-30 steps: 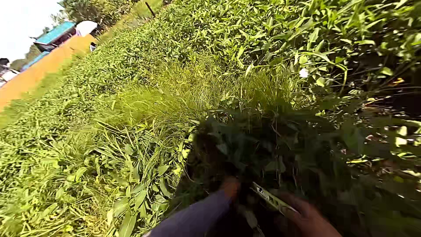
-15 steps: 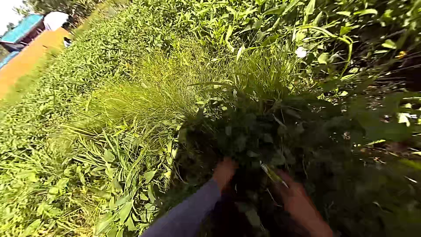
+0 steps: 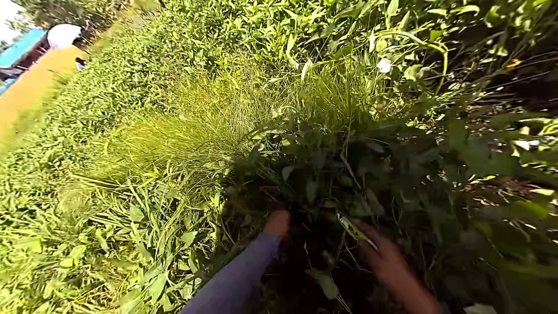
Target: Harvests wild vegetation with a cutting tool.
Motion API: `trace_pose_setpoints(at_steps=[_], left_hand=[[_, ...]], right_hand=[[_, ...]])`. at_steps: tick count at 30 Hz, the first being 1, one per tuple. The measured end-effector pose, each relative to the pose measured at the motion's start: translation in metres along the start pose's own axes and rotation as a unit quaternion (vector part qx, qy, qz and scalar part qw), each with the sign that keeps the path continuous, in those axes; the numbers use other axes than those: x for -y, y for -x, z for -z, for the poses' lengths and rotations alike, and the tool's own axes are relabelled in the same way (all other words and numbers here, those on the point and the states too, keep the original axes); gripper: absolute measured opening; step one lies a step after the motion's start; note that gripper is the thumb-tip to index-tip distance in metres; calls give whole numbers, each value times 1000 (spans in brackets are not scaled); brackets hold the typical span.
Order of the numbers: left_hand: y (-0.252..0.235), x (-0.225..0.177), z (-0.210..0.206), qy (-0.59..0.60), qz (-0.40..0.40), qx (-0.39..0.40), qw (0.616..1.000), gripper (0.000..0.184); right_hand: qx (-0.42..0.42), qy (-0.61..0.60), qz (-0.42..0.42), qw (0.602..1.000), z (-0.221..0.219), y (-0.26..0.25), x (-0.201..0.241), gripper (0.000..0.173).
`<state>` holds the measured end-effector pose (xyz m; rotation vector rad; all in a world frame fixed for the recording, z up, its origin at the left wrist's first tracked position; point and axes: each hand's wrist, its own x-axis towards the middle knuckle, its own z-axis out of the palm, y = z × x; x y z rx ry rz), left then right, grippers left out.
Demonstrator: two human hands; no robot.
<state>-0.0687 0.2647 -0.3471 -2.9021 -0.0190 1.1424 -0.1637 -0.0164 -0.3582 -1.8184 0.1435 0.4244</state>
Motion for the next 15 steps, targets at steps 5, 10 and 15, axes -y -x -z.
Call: trace_pose_setpoints(at_steps=[5,10,15], left_hand=[[9,16,-10,55,-17,-68,996,33],[0,3,-24,-18,24,-56,998,36],[-13,-8,-15,3,46,-5,999,35]], right_hand=[[-15,-5,15,1000,5,7,-11,46],[-7,3,15,1000,5,9,-7,47],[-7,-5,5,1000,4,11,-6,46]])
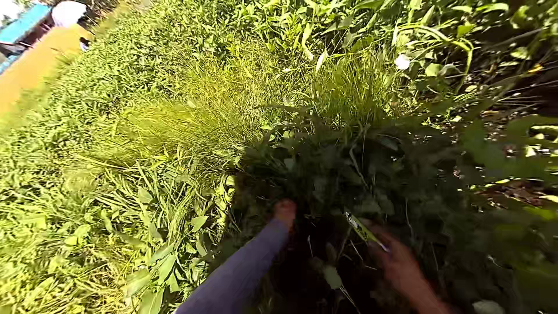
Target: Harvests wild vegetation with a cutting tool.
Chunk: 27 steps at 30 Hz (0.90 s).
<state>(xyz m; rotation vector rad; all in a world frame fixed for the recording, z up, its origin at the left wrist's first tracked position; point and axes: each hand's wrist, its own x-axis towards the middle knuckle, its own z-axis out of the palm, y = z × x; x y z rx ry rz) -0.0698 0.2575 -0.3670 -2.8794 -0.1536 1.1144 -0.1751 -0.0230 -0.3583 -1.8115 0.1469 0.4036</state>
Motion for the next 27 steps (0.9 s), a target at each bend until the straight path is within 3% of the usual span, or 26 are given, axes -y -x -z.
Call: trace_pose_setpoints(at_steps=[6,11,13,16,20,23,25,27], left_hand=[[-6,7,3,-15,13,39,999,35],[-22,37,7,97,-32,70,992,44],[-17,47,8,204,-73,43,975,38],[3,51,15,336,-79,-54,937,33],[24,45,15,382,-39,-173,907,43],[29,34,7,284,-25,-141,948,42],[25,24,-7,155,-75,-118,978,32],[16,18,-26,64,-158,-112,979,23]], right_hand=[[-5,-26,5,1000,-6,5,-1,46],[1,-41,6,999,-7,8,-4,46],[-1,-48,8,999,-5,11,-3,47],[-59,-66,75,993,-12,24,-2,46],[-55,-1,148,987,-39,55,15,45],[-20,65,150,986,-67,55,18,46],[-44,92,116,988,-75,43,13,46],[-68,95,70,991,-67,33,9,46]])
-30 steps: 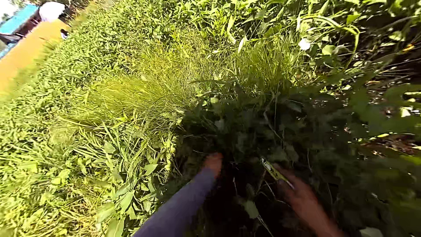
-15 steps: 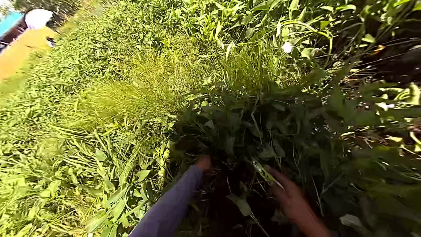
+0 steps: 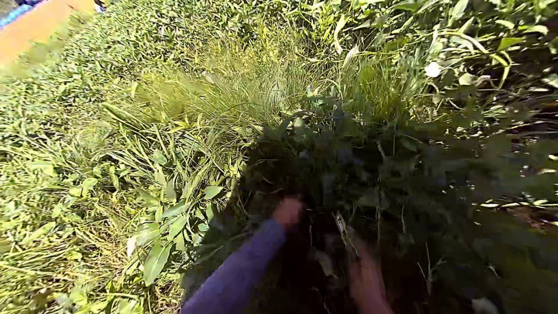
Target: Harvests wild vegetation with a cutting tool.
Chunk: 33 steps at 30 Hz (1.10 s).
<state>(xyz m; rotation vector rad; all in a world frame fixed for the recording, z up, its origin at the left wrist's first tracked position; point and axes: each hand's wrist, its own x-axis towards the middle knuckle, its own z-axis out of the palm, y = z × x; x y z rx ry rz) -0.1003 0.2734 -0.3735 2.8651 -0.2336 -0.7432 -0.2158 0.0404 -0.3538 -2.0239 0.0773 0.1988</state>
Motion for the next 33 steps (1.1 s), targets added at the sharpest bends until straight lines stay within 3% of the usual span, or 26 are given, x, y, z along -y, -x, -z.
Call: trace_pose_setpoints(at_steps=[3,8,12,17,22,29,33], left_hand=[[-8,-4,-26,-46,-137,-34,989,25],[-24,-17,-35,-41,-161,-25,986,33],[-18,-26,-20,-56,-97,-56,992,46],[-39,-29,-40,-22,7,-80,997,42],[-27,-46,-17,21,46,22,998,34],[5,-38,-19,58,76,29,995,24],[10,-26,-17,90,112,-19,989,26]], right_hand=[[1,-5,-37,999,17,-7,-16,47],[27,-12,-63,998,35,-10,-21,47],[20,-42,-61,997,33,-10,-24,47],[26,-42,-71,996,33,-12,-24,48],[37,-43,-88,994,36,-12,-24,48],[40,-37,-106,993,40,-10,-19,46],[28,-33,-76,996,34,-7,-23,47]])
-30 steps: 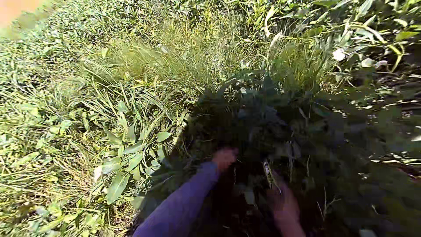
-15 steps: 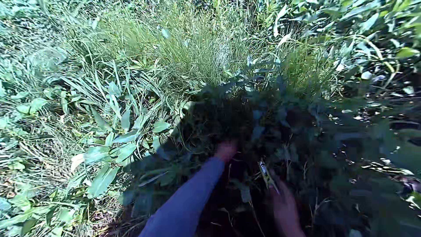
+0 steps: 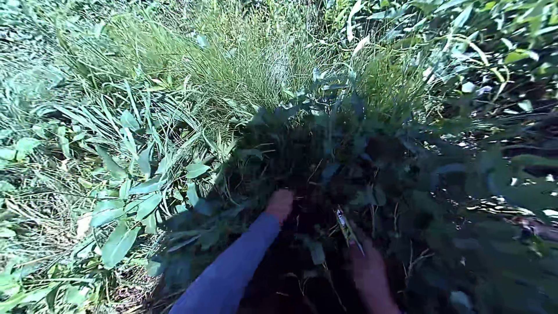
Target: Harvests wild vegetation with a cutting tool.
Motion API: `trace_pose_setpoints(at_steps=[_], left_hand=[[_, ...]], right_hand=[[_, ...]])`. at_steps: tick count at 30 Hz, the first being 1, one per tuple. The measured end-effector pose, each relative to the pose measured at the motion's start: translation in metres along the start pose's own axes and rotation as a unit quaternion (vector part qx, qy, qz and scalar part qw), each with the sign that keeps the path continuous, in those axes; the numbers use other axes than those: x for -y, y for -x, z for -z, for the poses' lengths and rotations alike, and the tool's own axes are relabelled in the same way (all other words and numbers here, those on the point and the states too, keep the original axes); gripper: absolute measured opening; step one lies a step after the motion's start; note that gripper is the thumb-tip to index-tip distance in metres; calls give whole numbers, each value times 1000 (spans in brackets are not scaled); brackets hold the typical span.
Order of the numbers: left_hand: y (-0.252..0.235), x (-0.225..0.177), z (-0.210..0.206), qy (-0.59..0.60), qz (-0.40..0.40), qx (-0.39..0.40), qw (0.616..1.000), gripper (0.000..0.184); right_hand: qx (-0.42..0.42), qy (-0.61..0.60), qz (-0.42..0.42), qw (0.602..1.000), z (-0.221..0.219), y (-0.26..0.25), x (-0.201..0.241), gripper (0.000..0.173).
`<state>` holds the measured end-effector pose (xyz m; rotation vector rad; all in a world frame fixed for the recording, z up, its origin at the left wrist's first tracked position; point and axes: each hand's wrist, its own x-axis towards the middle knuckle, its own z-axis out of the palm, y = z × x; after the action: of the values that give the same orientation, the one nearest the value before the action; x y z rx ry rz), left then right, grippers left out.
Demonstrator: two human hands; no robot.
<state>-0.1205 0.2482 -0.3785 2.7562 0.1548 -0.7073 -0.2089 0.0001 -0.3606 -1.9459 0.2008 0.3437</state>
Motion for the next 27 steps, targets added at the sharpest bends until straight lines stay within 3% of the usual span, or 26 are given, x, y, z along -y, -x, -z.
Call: trace_pose_setpoints(at_steps=[6,9,14,18,21,24,27], left_hand=[[-17,-7,-12,-14,-20,-34,999,19],[-24,-3,-28,-7,-33,-56,998,24],[-9,3,-19,106,-39,-102,988,31],[-8,12,-19,203,19,-104,973,41],[-7,14,-15,242,43,-109,963,53],[-11,14,-14,230,55,-113,965,48],[-15,14,-19,169,30,-101,980,32]], right_hand=[[-11,104,107,989,-10,22,16,45],[-1,146,147,978,-16,16,24,44],[54,187,159,968,-19,-12,31,44],[100,208,152,961,-23,-16,37,46],[79,227,115,964,-31,-22,38,47],[15,225,83,971,-29,-33,30,46],[-2,219,84,972,-23,-37,21,45]])
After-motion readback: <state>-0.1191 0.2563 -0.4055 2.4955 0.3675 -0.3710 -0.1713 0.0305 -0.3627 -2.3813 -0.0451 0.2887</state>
